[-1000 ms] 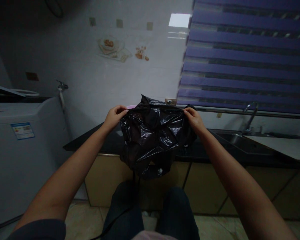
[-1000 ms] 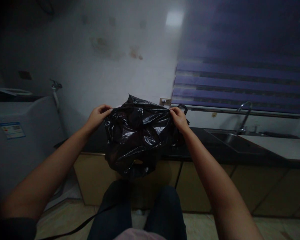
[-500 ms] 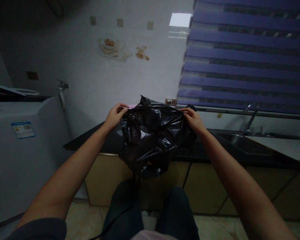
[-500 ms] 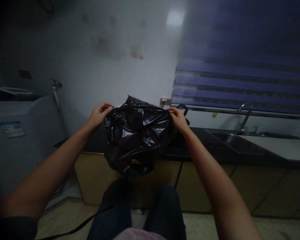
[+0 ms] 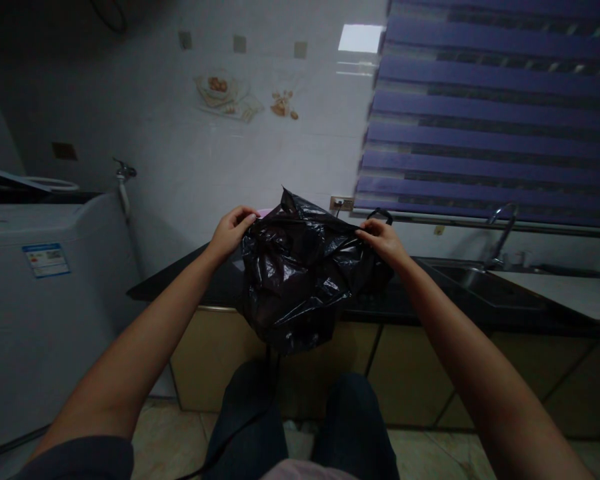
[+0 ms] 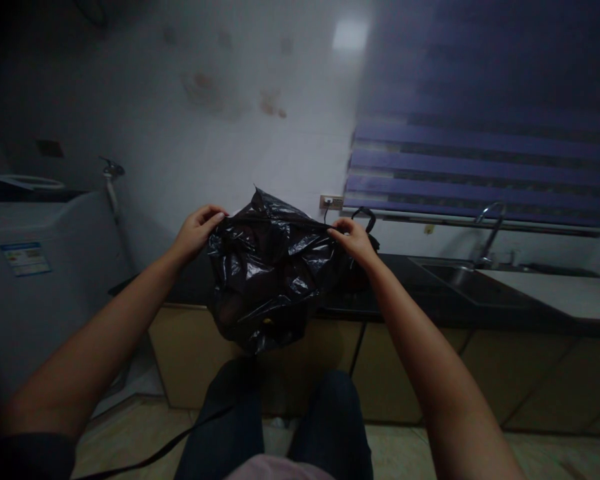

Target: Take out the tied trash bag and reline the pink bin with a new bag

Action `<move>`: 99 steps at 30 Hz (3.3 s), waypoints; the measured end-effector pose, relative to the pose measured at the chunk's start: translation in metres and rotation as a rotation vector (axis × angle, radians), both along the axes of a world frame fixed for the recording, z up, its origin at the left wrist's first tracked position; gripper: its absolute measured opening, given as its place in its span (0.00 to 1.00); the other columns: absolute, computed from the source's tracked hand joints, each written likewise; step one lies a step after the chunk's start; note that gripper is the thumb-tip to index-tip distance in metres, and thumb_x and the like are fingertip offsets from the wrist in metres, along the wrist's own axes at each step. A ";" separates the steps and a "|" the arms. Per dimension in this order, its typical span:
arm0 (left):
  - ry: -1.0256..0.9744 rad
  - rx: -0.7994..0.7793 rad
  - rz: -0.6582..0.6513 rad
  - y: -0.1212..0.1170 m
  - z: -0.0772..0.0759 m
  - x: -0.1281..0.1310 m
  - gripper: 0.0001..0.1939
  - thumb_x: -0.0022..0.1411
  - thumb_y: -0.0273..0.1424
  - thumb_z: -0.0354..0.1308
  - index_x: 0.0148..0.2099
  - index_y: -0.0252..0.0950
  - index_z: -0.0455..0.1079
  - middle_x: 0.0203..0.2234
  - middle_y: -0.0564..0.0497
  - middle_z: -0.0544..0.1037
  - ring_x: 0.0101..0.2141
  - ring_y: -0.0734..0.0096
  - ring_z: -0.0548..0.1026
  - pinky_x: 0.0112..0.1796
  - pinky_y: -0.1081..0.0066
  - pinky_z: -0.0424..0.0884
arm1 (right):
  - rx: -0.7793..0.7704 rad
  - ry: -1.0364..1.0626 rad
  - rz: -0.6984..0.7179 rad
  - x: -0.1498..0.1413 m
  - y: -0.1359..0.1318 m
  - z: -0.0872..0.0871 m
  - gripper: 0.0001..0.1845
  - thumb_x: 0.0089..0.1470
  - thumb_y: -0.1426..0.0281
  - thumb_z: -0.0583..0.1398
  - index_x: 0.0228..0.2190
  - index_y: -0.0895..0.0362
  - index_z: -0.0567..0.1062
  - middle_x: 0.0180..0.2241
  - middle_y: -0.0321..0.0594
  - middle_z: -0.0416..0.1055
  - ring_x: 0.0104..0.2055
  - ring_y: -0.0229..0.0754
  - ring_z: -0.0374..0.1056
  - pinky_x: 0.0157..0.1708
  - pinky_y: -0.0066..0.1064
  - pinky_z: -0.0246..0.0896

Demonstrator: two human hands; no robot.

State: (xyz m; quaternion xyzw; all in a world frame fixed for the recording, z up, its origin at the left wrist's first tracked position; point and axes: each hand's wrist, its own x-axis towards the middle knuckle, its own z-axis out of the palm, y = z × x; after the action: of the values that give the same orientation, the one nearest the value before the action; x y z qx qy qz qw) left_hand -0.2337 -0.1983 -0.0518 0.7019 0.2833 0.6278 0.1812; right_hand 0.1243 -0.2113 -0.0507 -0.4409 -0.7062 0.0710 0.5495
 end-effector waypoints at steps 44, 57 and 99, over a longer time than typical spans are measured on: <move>0.039 -0.148 -0.187 -0.003 -0.007 -0.001 0.10 0.48 0.34 0.58 0.33 0.36 0.74 0.32 0.48 0.78 0.37 0.61 0.73 0.45 0.61 0.67 | -0.060 0.009 0.118 -0.002 0.001 -0.002 0.20 0.36 0.60 0.67 0.31 0.57 0.72 0.34 0.40 0.72 0.37 0.40 0.67 0.41 0.34 0.65; 0.137 -0.085 -0.192 -0.007 -0.005 -0.002 0.11 0.48 0.32 0.62 0.37 0.37 0.73 0.36 0.47 0.78 0.41 0.62 0.74 0.48 0.60 0.67 | -0.022 -0.103 0.035 -0.006 -0.012 0.004 0.25 0.47 0.47 0.58 0.24 0.58 0.71 0.24 0.38 0.67 0.28 0.36 0.60 0.30 0.27 0.55; 0.224 0.087 -0.160 0.005 -0.013 -0.001 0.16 0.51 0.30 0.61 0.44 0.36 0.70 0.41 0.46 0.75 0.42 0.63 0.72 0.45 0.62 0.68 | -0.111 0.034 0.131 0.000 -0.010 0.001 0.28 0.41 0.54 0.65 0.42 0.56 0.71 0.28 0.36 0.69 0.30 0.37 0.64 0.30 0.27 0.58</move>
State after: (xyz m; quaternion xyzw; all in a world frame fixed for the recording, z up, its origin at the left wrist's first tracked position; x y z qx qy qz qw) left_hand -0.2347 -0.1937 -0.0644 0.7953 0.2175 0.5406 0.1675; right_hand 0.1239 -0.2217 -0.0495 -0.4221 -0.7190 0.1535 0.5304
